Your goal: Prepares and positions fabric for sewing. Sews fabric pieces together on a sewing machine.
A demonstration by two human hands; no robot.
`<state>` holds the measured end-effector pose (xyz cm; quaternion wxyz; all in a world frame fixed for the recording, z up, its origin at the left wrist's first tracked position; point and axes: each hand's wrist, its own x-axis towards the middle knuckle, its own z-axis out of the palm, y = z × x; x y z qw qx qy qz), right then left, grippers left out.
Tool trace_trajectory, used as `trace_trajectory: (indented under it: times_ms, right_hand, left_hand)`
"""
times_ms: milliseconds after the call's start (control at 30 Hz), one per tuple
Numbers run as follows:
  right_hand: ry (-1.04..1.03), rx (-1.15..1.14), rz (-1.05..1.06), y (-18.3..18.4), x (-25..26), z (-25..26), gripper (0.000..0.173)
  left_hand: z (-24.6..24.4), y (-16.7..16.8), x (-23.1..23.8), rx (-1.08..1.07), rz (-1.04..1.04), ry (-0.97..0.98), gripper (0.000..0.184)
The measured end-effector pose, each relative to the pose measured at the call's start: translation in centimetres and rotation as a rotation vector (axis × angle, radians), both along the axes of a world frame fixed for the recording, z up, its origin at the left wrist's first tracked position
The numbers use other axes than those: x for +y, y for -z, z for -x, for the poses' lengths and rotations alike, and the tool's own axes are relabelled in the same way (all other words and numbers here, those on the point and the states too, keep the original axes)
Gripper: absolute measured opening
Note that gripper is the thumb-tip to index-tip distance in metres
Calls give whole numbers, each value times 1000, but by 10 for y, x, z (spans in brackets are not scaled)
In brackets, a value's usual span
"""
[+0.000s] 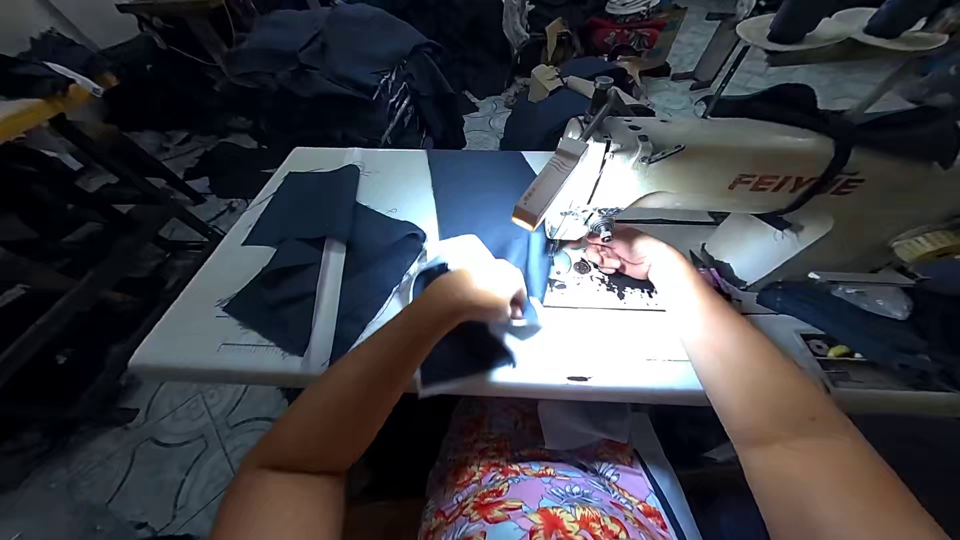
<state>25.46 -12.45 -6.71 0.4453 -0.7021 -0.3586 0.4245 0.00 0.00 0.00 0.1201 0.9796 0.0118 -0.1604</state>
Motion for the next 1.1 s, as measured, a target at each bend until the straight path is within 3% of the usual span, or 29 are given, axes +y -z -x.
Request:
trace_trajectory:
  times_ms: [67, 133, 200, 233, 267, 333, 400, 500, 567, 633, 667, 733, 800, 867, 933, 1033, 1100]
  right_hand:
    - [224, -411, -103, 8, -19, 30, 27]
    - [334, -787, -352, 24, -50, 89, 25]
    - [167, -987, -651, 49, -77, 153, 30]
    - [31, -1033, -702, 58, -86, 182, 36]
    - [-86, -1085, -663, 62, -94, 206, 43]
    - [-142, -1101, -500, 70, -107, 225, 56]
    - [-3, -1148, -355, 67, -122, 207, 49]
    - [252, -1229, -151, 48, -161, 159, 37]
    - [321, -1244, -25, 43, -188, 136, 32]
    - [349, -1214, 90, 41, -206, 125, 26]
    - [374, -1203, 136, 41, -211, 124, 28]
    - [431, -1186, 187, 45, -215, 125, 35]
    - [471, -1193, 191, 49, -213, 129, 39]
    - [482, -1177, 151, 51, -206, 137, 37]
    - [447, -1131, 78, 52, -195, 150, 36]
    - [295, -1036, -47, 55, -167, 175, 38]
    - [155, -995, -101, 60, -140, 196, 39]
  left_hand:
    - [24, -8, -23, 41, 93, -6, 21]
    - [33, -2, -17, -141, 143, -44, 25]
    - [23, 16, 11, -389, 139, -68, 27]
    - [14, 29, 30, -452, 120, -89, 28]
    - [5, 44, 47, -462, 75, -131, 33]
    - [-5, 68, 58, -277, -28, -361, 55]
    - [-6, 66, 23, -74, -100, -596, 67]
    - [4, 25, -59, 36, -170, -516, 58]
    - [8, 13, -70, -100, -128, -443, 52]
    - [6, 29, -45, -428, -202, -495, 44]
    - [2, 37, -30, -444, -219, -581, 48]
    - [-4, 50, -7, -211, -114, -754, 70]
    - [4, 75, -12, -255, -100, -721, 62]
    - [30, 86, -31, -526, -43, -541, 28]
    - [79, 68, -46, -610, 95, -457, 14]
    - [193, 22, -33, -592, -149, -756, 24]
    - [269, 25, -6, -584, -336, -1102, 34]
